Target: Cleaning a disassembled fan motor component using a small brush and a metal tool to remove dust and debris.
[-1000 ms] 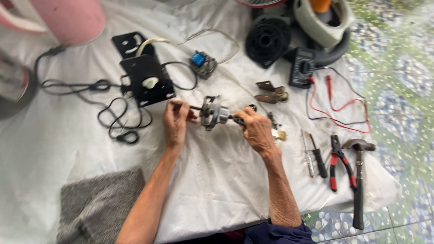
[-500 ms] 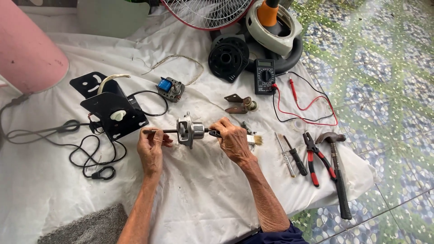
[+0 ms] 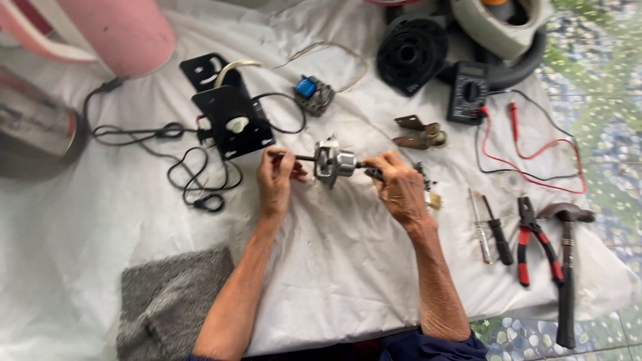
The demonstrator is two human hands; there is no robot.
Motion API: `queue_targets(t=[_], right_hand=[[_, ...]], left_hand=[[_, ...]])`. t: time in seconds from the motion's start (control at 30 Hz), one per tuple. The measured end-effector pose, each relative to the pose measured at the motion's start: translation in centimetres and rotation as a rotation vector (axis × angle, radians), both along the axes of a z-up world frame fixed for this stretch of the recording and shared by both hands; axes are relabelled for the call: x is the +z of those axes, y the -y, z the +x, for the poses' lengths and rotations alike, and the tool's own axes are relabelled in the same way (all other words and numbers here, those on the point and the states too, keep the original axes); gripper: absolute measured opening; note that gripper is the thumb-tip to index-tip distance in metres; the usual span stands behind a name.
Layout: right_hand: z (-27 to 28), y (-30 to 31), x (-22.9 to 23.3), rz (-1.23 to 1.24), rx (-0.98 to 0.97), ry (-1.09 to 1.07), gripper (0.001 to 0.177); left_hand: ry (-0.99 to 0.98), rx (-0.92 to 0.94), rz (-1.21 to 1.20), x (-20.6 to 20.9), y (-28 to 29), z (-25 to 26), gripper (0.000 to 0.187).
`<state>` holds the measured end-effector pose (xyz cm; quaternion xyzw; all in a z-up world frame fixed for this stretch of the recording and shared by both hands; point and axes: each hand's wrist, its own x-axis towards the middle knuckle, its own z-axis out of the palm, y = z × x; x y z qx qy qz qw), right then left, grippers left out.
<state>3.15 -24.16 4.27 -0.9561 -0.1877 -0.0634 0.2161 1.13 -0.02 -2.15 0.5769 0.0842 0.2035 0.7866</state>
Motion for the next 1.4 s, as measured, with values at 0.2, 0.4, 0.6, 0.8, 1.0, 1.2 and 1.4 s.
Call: queue_targets(t=[0.2,0.4,0.6,0.8,1.0,1.2,1.4], right_hand=[[-0.1,0.0,-0.8,0.025,-0.027,0.049,0.025],[-0.4,0.1,-0.7,0.026,0.036,0.054,0.021],[-1.0,-0.4,1.1,0.038,0.086,0.052,0.016],[-1.8,-0.6,4.0,0.252,0.166,0.014,0.011],[-2.0,2.0,4.8,0.631,0.107,0.268,0.036],[-3.3,1.4,4.6,0.967,-0.062,0.234,0.072],[-3.5,0.6,5.3,1.239,-0.092,0.131,0.063]], left_hand=[[0.014,0.048,-0.027,0.2,0.4,0.0,0.020],[0.020,0.062,-0.098,0.2,0.1,-0.2,0.018],[0.030,0.069,-0.106,-0.1,0.0,0.0,0.018],[0.030,0.058,-0.099,0.0,-0.1,0.0,0.018],[-0.099,0.058,-0.050,1.6,0.0,-0.5,0.016],[-0.100,0.063,-0.001,2.1,0.1,-0.7,0.015],[-0.091,0.069,0.010,2.1,0.1,-0.7,0.011]])
